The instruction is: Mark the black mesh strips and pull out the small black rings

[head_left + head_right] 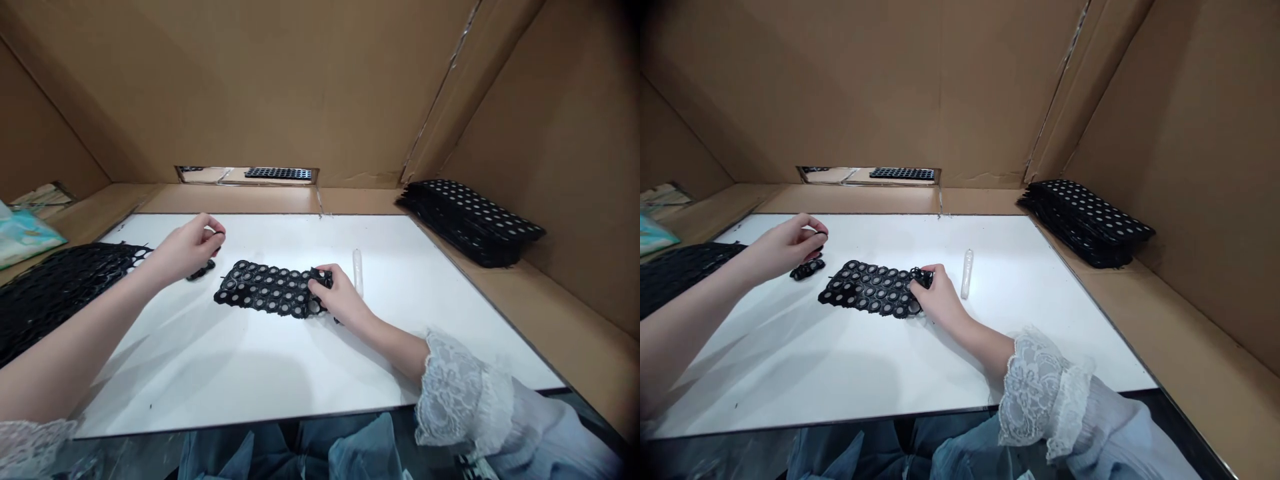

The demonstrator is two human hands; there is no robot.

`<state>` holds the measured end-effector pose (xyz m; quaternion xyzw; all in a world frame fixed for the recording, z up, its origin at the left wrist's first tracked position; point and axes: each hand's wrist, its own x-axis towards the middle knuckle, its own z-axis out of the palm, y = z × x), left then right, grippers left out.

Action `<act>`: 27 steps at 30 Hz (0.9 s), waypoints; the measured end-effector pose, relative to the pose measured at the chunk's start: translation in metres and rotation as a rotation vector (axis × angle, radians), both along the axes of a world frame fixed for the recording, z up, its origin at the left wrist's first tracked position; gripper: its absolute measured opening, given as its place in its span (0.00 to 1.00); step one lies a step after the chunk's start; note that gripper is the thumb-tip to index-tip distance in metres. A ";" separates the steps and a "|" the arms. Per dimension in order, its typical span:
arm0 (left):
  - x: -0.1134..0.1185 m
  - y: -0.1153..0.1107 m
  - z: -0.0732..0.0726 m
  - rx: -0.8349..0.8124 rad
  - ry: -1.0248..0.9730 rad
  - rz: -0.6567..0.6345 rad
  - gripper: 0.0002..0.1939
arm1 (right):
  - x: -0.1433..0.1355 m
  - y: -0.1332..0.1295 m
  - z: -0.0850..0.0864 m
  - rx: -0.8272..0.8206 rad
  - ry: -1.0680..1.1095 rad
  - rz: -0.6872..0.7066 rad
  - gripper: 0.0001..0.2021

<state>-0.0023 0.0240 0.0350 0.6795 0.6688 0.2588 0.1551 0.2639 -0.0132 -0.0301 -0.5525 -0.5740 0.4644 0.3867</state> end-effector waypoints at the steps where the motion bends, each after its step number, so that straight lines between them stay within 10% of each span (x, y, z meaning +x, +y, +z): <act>1: -0.011 0.004 0.001 -0.034 0.130 0.020 0.09 | 0.001 0.001 0.000 0.036 -0.029 0.008 0.15; 12: -0.039 0.013 -0.014 -0.093 0.789 0.146 0.18 | 0.007 0.012 -0.002 0.184 -0.116 0.038 0.13; 15: -0.029 0.009 -0.013 -0.016 0.512 0.131 0.18 | 0.007 0.011 -0.001 0.192 -0.136 0.028 0.13; 21: 0.002 -0.006 -0.016 -0.353 -0.561 -0.435 0.15 | 0.008 0.012 -0.001 0.153 -0.085 0.035 0.10; 27: 0.007 -0.006 -0.015 -0.282 -0.725 -0.403 0.13 | 0.008 0.012 -0.001 0.142 -0.061 0.043 0.10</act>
